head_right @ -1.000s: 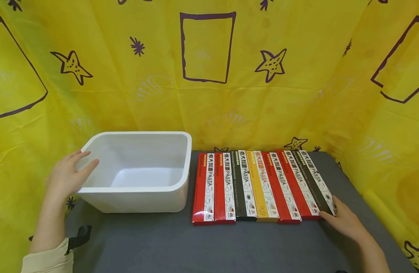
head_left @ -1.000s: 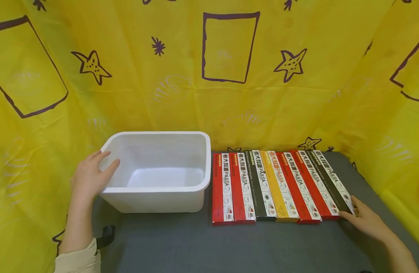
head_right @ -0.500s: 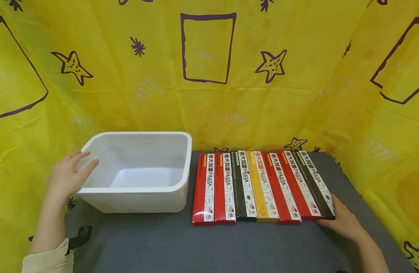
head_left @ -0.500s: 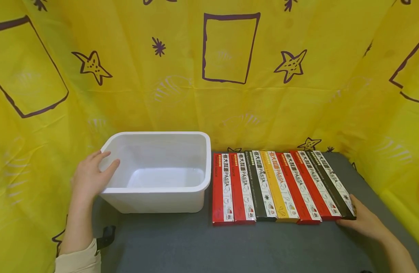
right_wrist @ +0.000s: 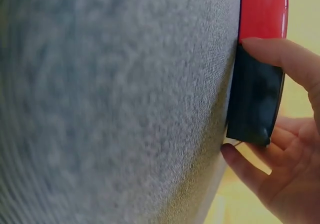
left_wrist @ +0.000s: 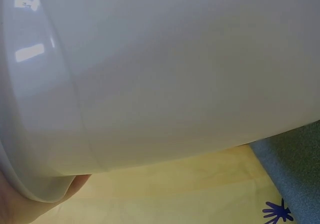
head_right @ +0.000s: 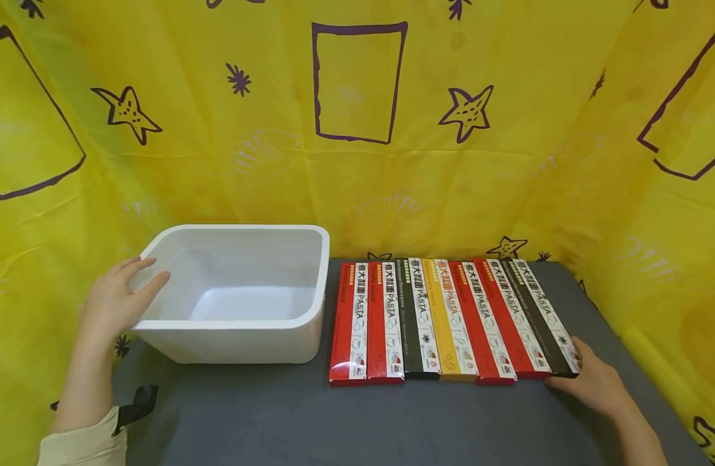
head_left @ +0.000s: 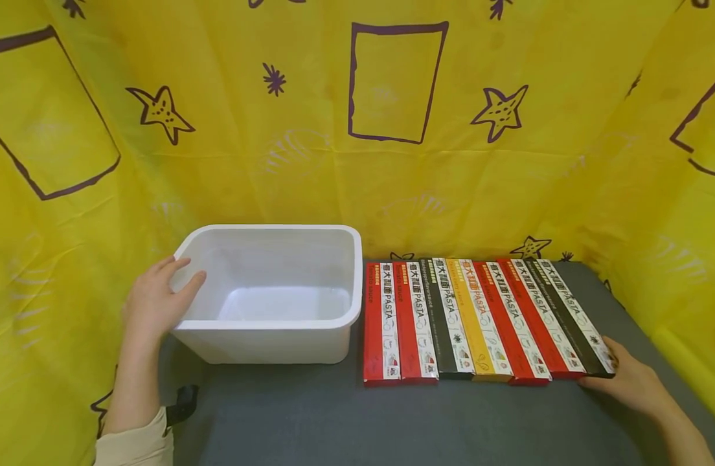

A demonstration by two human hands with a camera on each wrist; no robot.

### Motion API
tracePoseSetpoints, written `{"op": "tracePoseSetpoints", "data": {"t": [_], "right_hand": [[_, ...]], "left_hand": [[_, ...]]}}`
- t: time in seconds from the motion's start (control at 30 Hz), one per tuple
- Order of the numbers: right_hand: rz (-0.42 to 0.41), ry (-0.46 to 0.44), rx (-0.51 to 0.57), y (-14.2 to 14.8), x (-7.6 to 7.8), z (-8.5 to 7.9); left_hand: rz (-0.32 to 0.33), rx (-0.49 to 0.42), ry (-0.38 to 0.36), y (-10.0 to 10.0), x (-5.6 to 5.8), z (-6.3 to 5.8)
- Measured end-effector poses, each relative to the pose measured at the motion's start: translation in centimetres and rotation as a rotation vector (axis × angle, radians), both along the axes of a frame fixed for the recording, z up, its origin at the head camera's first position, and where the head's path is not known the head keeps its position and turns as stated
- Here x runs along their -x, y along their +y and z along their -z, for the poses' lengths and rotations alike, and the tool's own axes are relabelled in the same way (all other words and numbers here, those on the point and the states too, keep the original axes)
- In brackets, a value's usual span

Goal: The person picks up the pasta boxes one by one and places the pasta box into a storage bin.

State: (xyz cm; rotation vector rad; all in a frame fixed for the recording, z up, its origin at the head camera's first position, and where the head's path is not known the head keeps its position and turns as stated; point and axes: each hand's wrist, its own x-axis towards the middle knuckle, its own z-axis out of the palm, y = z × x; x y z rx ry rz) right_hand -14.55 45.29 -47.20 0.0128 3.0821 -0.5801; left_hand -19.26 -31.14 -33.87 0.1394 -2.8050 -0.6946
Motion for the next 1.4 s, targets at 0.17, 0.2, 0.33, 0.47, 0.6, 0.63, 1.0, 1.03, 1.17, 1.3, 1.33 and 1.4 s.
{"op": "tracePoseSetpoints", "data": {"t": [0.17,0.2,0.33,0.47,0.6,0.63,1.0,1.03,1.17,1.3,1.33,1.4], "right_hand": [[0.036,-0.004,0.040,0.2,-0.1,0.2],[0.047,-0.010,0.052,0.3,-0.1,0.1],[0.126,-0.077,0.138,0.3,-0.1,-0.5],[0.225,-0.094,0.277,0.1,-0.1,-1.3],[0.373,-0.046,0.449,-0.5,-0.2,-1.6],[0.402,-0.031,0.479,-0.7,-0.2,-1.7],[0.587,0.133,0.612,-2.0,-0.3,-2.7],[0.614,0.161,0.667,-2.3,-0.3,-2.9],[0.693,0.239,0.832,-3.6,-0.4,-4.1],[0.702,0.322,1.016,-5.0,-0.5,-5.6],[0.688,0.346,1.052,-5.4,-0.6,-5.9],[0.649,0.390,1.129,-6.1,-0.6,-6.5]], "left_hand": [[0.002,-0.004,0.000,0.2,-0.1,-0.2],[0.002,-0.004,0.001,0.3,-0.1,-0.2],[0.005,0.000,0.003,0.3,-0.2,-0.3],[0.003,0.010,0.002,0.2,-0.2,-0.2],[-0.005,0.008,-0.008,0.1,-0.2,-0.2],[-0.006,0.006,-0.012,0.1,-0.2,-0.2],[-0.003,0.009,-0.016,0.3,-0.1,-0.3],[-0.003,0.007,-0.016,0.3,-0.1,-0.3],[-0.011,0.006,-0.015,0.3,-0.3,-0.4],[-0.012,-0.002,-0.011,0.4,-0.3,-0.4],[-0.012,-0.001,-0.009,0.4,-0.2,-0.4],[-0.013,-0.002,-0.008,0.4,-0.2,-0.3]]}}
